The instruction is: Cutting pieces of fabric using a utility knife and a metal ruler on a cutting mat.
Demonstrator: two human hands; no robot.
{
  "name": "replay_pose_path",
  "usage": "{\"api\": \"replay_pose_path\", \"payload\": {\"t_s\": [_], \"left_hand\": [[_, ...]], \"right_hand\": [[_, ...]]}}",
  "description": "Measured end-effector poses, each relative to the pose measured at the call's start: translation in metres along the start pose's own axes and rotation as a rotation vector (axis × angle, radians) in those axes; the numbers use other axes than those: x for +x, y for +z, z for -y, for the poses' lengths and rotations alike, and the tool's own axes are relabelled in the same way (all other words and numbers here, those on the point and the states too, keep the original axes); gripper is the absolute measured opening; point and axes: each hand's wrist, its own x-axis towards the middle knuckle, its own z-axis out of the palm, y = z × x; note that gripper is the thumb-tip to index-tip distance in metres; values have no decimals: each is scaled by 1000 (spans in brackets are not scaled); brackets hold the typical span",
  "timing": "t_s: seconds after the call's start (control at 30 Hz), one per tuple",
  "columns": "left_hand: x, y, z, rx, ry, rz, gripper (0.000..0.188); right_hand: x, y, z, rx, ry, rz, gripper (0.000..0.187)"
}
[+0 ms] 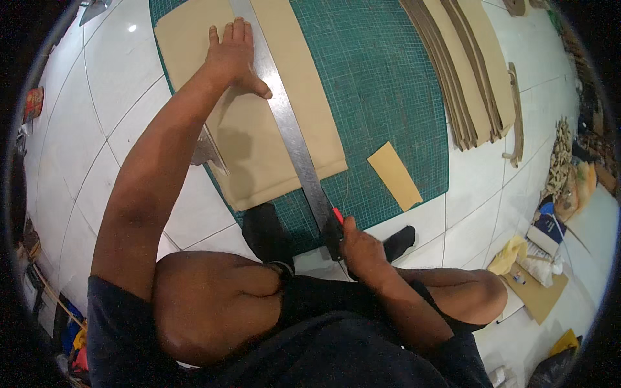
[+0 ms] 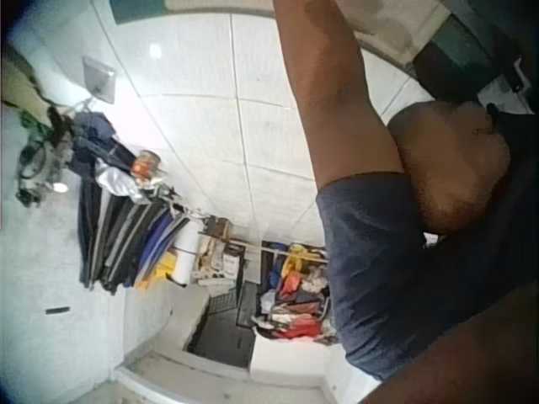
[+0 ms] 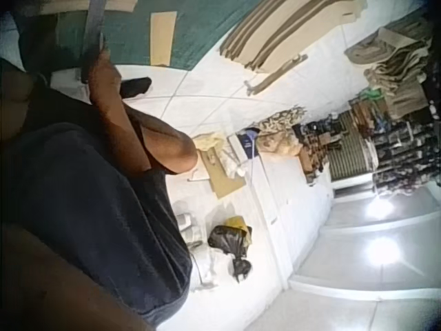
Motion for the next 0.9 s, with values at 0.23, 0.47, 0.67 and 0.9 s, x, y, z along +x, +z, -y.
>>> {"api": "replay_pose_path", "payload": {"t_s": [0.23,0.47,0.67,0.9], "left_hand": [[-11,-9,7,25,-50,36,141],[-5,-18,-10,30,4,113,145],[-3,-17,-1,97,-11,189,144],[-3,-19,3,86,30,150,146]], "right_hand": [[9,-104,37,51,-187,-175,27],[210,-209,132,98,-348,-608,36],[276,-281,239,246,-223,-489,45],[294,-299,259,97,-223,-401,43]]}}
